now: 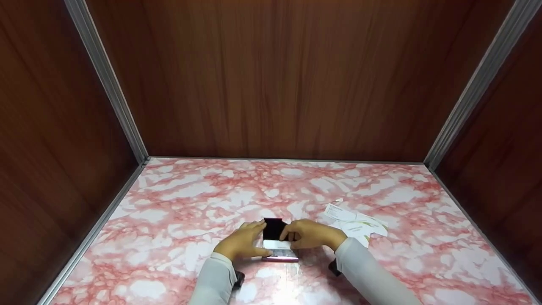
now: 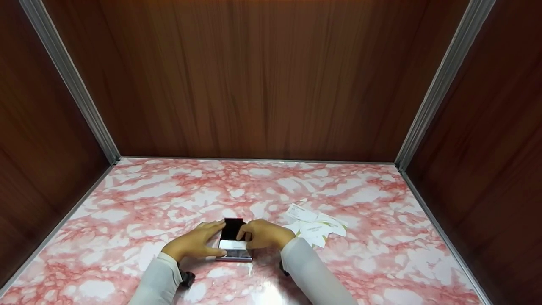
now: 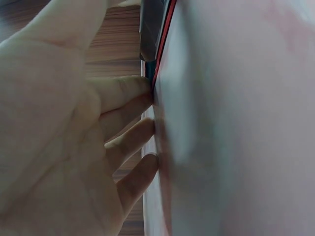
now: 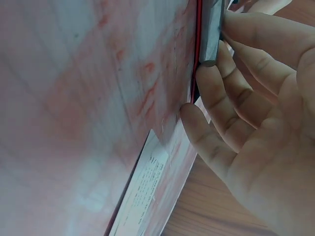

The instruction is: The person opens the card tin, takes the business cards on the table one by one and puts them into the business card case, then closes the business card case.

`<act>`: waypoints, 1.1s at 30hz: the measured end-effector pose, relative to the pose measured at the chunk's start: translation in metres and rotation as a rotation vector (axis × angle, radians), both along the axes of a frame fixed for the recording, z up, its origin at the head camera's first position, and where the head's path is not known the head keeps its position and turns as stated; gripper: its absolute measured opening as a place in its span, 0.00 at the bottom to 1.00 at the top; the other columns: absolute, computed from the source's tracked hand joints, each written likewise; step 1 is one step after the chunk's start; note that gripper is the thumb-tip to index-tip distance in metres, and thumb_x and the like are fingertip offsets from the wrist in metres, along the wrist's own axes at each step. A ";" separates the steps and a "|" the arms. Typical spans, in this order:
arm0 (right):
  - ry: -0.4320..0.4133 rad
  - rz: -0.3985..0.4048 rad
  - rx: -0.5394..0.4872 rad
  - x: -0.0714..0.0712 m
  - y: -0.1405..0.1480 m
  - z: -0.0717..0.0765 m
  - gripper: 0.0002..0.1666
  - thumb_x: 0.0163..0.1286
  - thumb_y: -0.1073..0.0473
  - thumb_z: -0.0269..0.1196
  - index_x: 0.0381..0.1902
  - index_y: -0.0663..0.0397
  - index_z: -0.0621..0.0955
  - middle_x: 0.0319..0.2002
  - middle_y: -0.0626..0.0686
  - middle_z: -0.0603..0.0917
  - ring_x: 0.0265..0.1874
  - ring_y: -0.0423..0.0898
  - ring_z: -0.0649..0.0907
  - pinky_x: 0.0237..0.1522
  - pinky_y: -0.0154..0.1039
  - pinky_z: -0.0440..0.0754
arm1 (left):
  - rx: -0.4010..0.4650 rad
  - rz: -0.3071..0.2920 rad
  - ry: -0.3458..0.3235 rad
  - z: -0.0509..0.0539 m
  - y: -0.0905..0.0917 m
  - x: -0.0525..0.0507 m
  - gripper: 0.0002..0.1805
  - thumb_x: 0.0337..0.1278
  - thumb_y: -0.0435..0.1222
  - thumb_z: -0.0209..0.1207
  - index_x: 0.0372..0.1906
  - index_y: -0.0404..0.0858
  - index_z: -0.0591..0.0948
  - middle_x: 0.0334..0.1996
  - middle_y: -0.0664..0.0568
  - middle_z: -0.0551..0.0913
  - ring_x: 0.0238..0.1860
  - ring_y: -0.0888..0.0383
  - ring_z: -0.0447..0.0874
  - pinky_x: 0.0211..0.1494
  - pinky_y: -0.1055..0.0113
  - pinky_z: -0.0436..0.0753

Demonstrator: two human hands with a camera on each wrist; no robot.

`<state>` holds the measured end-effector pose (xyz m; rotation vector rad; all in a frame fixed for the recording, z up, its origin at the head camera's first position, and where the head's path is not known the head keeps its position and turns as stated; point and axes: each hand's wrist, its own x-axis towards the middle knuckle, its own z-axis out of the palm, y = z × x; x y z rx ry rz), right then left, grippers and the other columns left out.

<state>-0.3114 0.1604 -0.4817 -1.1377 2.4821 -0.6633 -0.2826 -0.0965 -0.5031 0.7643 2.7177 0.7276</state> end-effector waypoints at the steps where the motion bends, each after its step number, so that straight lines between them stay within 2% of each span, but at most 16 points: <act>1: -0.004 0.000 -0.001 0.000 0.000 0.000 0.15 0.65 0.67 0.68 0.50 0.53 0.84 0.41 0.49 0.84 0.40 0.43 0.82 0.45 0.37 0.81 | -0.002 0.000 0.004 0.000 0.000 0.000 0.51 0.56 0.58 0.67 0.77 0.36 0.62 0.77 0.47 0.60 0.75 0.43 0.55 0.75 0.46 0.60; 10: -0.034 -0.013 -0.048 0.000 0.010 0.002 0.16 0.66 0.65 0.69 0.52 0.55 0.83 0.44 0.52 0.84 0.44 0.47 0.83 0.50 0.41 0.82 | -0.001 0.001 0.005 -0.001 0.000 0.001 0.51 0.55 0.59 0.67 0.77 0.36 0.62 0.77 0.46 0.60 0.76 0.43 0.55 0.74 0.45 0.60; 16: -0.016 -0.044 -0.070 -0.001 0.026 0.007 0.18 0.65 0.70 0.65 0.54 0.58 0.83 0.47 0.54 0.84 0.46 0.48 0.83 0.51 0.41 0.83 | -0.008 0.002 0.005 0.000 0.000 0.001 0.51 0.55 0.59 0.67 0.77 0.36 0.62 0.77 0.46 0.60 0.75 0.43 0.55 0.74 0.46 0.60; 20: 0.017 -0.065 -0.065 -0.003 0.043 0.013 0.20 0.64 0.70 0.62 0.55 0.59 0.82 0.49 0.55 0.85 0.49 0.51 0.83 0.53 0.47 0.82 | -0.005 -0.007 0.016 0.000 0.000 0.001 0.51 0.56 0.58 0.67 0.77 0.36 0.62 0.77 0.45 0.60 0.75 0.42 0.55 0.75 0.46 0.60; 24: 0.039 -0.082 -0.086 -0.006 0.063 0.019 0.19 0.67 0.67 0.65 0.55 0.63 0.81 0.51 0.59 0.84 0.51 0.57 0.83 0.54 0.55 0.81 | -0.003 -0.002 0.002 0.000 0.000 0.001 0.51 0.56 0.59 0.67 0.77 0.36 0.62 0.77 0.47 0.59 0.76 0.43 0.54 0.75 0.47 0.59; 28: 0.060 -0.147 -0.065 -0.009 0.085 0.024 0.20 0.67 0.63 0.68 0.54 0.65 0.80 0.49 0.61 0.84 0.50 0.60 0.82 0.53 0.59 0.80 | 0.004 0.005 -0.021 0.000 0.000 0.002 0.52 0.55 0.59 0.67 0.77 0.36 0.61 0.77 0.47 0.58 0.76 0.43 0.53 0.76 0.47 0.58; 33: 0.024 -0.275 -0.010 -0.010 0.105 0.026 0.22 0.64 0.59 0.71 0.54 0.62 0.81 0.49 0.59 0.84 0.51 0.60 0.81 0.53 0.60 0.78 | 0.013 0.006 -0.021 0.000 0.000 0.001 0.51 0.55 0.58 0.67 0.77 0.36 0.62 0.77 0.47 0.59 0.76 0.43 0.53 0.75 0.46 0.59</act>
